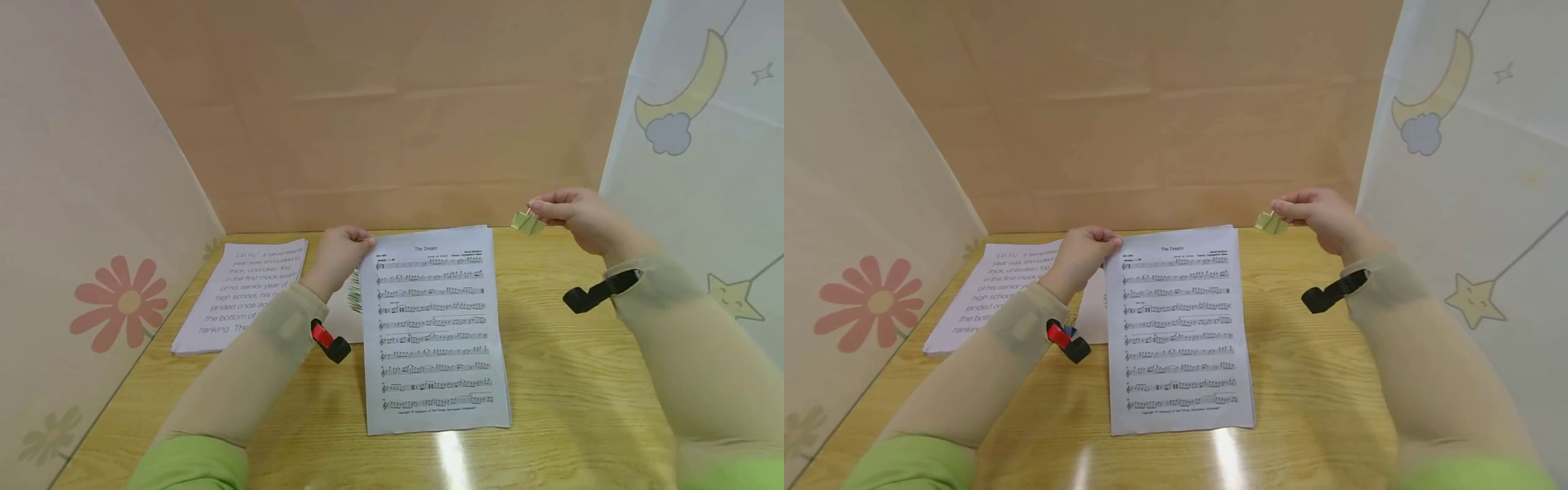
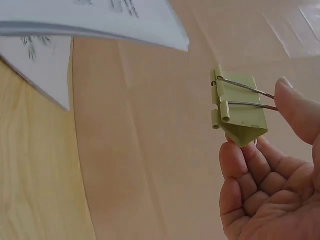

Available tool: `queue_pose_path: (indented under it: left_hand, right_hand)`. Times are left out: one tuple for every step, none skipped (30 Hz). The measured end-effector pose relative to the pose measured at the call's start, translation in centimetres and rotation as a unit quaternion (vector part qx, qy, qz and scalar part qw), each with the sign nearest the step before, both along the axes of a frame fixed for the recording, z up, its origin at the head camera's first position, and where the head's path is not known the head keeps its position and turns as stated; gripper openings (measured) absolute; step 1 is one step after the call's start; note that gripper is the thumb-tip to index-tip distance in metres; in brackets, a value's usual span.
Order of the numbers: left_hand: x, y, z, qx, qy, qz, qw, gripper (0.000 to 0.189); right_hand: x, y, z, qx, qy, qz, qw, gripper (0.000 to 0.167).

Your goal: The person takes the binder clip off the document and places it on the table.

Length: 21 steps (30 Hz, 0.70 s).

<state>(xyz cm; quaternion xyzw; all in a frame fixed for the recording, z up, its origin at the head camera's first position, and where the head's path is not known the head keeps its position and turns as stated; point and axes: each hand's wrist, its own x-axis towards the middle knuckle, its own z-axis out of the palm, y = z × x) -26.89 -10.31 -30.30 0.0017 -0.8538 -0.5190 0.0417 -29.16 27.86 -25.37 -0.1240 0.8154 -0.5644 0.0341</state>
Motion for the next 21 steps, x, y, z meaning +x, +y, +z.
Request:
queue_pose_path:
  left_hand:
    - [0.0,0.0,0.0,0.001,0.000,0.000,1.0000,0.015]
    - [0.0,0.0,-0.1,0.003,-0.001,0.000,1.0000,0.015]
    - [0.0,0.1,-0.1,0.005,-0.003,-0.001,1.0000,0.015]
    - [0.0,0.1,-0.2,0.007,-0.004,-0.001,1.0000,0.014]
    - [0.0,0.2,-0.2,0.009,-0.004,-0.001,1.0000,0.014]
    - [0.0,0.3,-0.2,0.010,-0.003,0.000,0.9999,0.014]
    - [0.0,0.3,-0.2,0.011,-0.002,0.000,0.9999,0.014]
    - [0.1,0.4,-0.2,0.010,-0.001,0.001,1.0000,0.013]
    - [0.1,0.4,-0.2,0.009,0.002,0.001,1.0000,0.013]
    - [0.1,0.4,-0.2,0.008,0.003,0.002,1.0000,0.013]
    - [0.1,0.4,-0.2,0.008,0.004,0.002,1.0000,0.013]
    - [0.1,0.4,-0.2,0.008,0.005,0.002,1.0000,0.013]
    - [0.1,0.4,-0.2,0.007,0.004,0.002,1.0000,0.013]
    - [0.1,0.4,-0.2,0.008,0.003,0.001,1.0000,0.014]
    - [0.1,0.4,-0.2,0.009,0.001,0.001,1.0000,0.014]
    - [0.1,0.4,-0.2,0.009,0.000,0.002,1.0000,0.014]
    - [0.1,0.3,-0.2,0.010,-0.001,0.003,0.9999,0.014]
    - [0.1,0.3,-0.2,0.011,-0.002,0.003,0.9999,0.014]
    - [0.1,0.3,-0.2,0.011,-0.003,0.003,0.9999,0.013]
    - [0.1,0.3,-0.2,0.012,-0.003,0.003,0.9999,0.014]
    - [0.1,0.3,-0.2,0.010,-0.002,0.003,0.9999,0.014]
  right_hand:
    - [0.3,0.6,-0.5,0.007,-0.005,0.002,1.0000,0.012]
    - [0.5,1.2,-1.0,0.020,-0.011,0.007,0.9997,0.013]
    - [0.8,1.7,-1.6,0.033,-0.018,0.013,0.9992,0.014]
    - [1.1,2.1,-2.3,0.045,-0.027,0.020,0.9984,0.015]
    - [1.5,2.5,-3.0,0.057,-0.033,0.026,0.9975,0.017]
    - [1.9,2.8,-3.7,0.070,-0.044,0.033,0.9960,0.022]
    - [2.4,3.0,-4.4,0.079,-0.053,0.040,0.9947,0.028]
    - [2.9,3.1,-5.1,0.089,-0.063,0.045,0.9930,0.033]
    - [3.4,3.1,-5.9,0.096,-0.072,0.049,0.9916,0.038]
    - [3.9,3.2,-6.6,0.103,-0.082,0.053,0.9899,0.043]
    - [4.5,3.1,-7.3,0.111,-0.090,0.056,0.9882,0.048]
    - [5.0,3.1,-8.0,0.120,-0.098,0.061,0.9860,0.053]
    - [5.5,3.0,-8.7,0.128,-0.104,0.064,0.9843,0.054]
    - [5.8,3.0,-9.3,0.136,-0.111,0.068,0.9821,0.056]
    - [6.2,3.0,-10.0,0.142,-0.117,0.073,0.9802,0.057]
    - [6.5,2.9,-10.6,0.147,-0.123,0.080,0.9782,0.057]
    - [6.8,2.8,-11.1,0.151,-0.128,0.086,0.9763,0.057]
    - [7.1,2.7,-11.7,0.157,-0.133,0.094,0.9742,0.056]
    - [7.4,2.7,-12.2,0.158,-0.139,0.102,0.9723,0.055]
    - [7.7,2.6,-12.6,0.157,-0.144,0.111,0.9707,0.054]
    - [7.9,2.5,-13.1,0.155,-0.150,0.120,0.9691,0.054]
